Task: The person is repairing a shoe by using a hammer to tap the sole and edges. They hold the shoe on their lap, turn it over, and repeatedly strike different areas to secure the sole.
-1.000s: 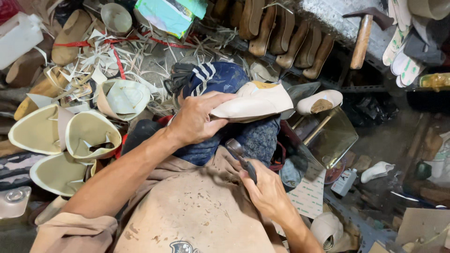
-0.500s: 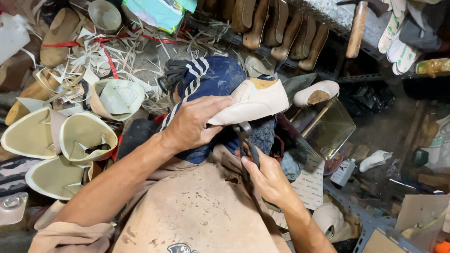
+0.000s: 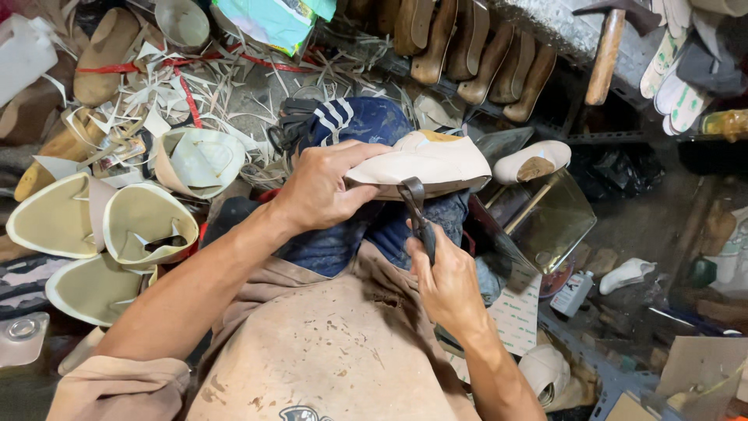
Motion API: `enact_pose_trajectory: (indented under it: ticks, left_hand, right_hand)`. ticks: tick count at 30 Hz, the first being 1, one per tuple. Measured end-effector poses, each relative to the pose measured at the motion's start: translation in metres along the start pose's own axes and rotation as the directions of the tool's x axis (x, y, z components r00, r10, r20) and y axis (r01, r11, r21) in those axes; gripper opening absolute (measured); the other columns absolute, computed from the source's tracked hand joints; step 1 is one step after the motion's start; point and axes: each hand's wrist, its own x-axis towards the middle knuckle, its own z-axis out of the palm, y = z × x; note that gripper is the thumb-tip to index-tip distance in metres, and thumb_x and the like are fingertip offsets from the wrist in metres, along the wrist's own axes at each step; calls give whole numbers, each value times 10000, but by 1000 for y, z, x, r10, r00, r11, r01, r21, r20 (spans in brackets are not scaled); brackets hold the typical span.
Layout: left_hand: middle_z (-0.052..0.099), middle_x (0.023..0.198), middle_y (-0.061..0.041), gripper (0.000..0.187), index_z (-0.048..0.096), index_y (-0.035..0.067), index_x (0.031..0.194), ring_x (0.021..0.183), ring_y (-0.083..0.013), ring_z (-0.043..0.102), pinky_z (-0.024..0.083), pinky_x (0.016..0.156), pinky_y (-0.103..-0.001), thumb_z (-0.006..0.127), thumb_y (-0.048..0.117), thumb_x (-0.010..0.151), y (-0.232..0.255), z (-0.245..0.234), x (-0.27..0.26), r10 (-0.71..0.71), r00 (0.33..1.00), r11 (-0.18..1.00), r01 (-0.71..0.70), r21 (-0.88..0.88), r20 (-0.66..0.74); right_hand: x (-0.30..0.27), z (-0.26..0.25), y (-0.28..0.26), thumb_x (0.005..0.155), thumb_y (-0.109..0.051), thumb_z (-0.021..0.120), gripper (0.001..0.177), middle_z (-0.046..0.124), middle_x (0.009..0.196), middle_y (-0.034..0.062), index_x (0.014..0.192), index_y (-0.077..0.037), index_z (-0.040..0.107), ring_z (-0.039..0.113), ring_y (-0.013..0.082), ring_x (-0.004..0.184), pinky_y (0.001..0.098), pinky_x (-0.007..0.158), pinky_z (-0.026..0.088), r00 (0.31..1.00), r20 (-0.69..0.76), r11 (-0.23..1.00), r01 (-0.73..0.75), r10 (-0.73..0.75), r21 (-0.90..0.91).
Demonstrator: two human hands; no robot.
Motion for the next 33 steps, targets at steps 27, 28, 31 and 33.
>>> enact_pose_trajectory:
  ticks: [27, 28, 31, 33]
  left_hand:
    - [750, 951, -159, 371, 756, 133, 1152, 912, -357, 738, 542, 751, -394, 824, 129, 787, -19, 9, 26, -69, 997, 994, 67, -81, -24]
    - [750, 951, -159, 371, 756, 133, 1152, 912, -357, 738, 542, 751, -394, 824, 129, 787, -18, 10, 25, -73, 997, 994, 71, -84, -21]
    - [751, 964, -145, 388, 752, 145, 1168, 919, -351, 738, 539, 757, -388, 826, 119, 788, -16, 9, 24, -67, 997, 995, 64, -78, -34]
    - [745, 958, -149, 395, 750, 148, 1178, 906, -346, 735, 535, 759, -384, 820, 105, 791, -14, 8, 25, -63, 997, 994, 60, -90, -31]
  right_hand:
    - [37, 29, 40, 1073, -178, 510, 244, 699, 702, 67, 1173, -87, 714, 709, 222, 589, 320, 468, 549, 950, -263, 986, 160, -166, -45]
    - [35, 28, 36, 1073, -178, 510, 244, 699, 702, 67, 1173, -87, 714, 709, 222, 589, 320, 468, 549, 952, -262, 987, 154, -160, -43]
    - [34, 28, 27, 1084, -163, 493, 256, 694, 707, 97, 1193, -67, 704, 709, 245, 589, 346, 461, 556, 947, -272, 985, 157, -171, -74]
    - [35, 30, 25, 1086, -169, 493, 246, 682, 710, 90, 1192, -73, 693, 712, 252, 595, 351, 445, 557, 934, -298, 978, 168, -197, -123]
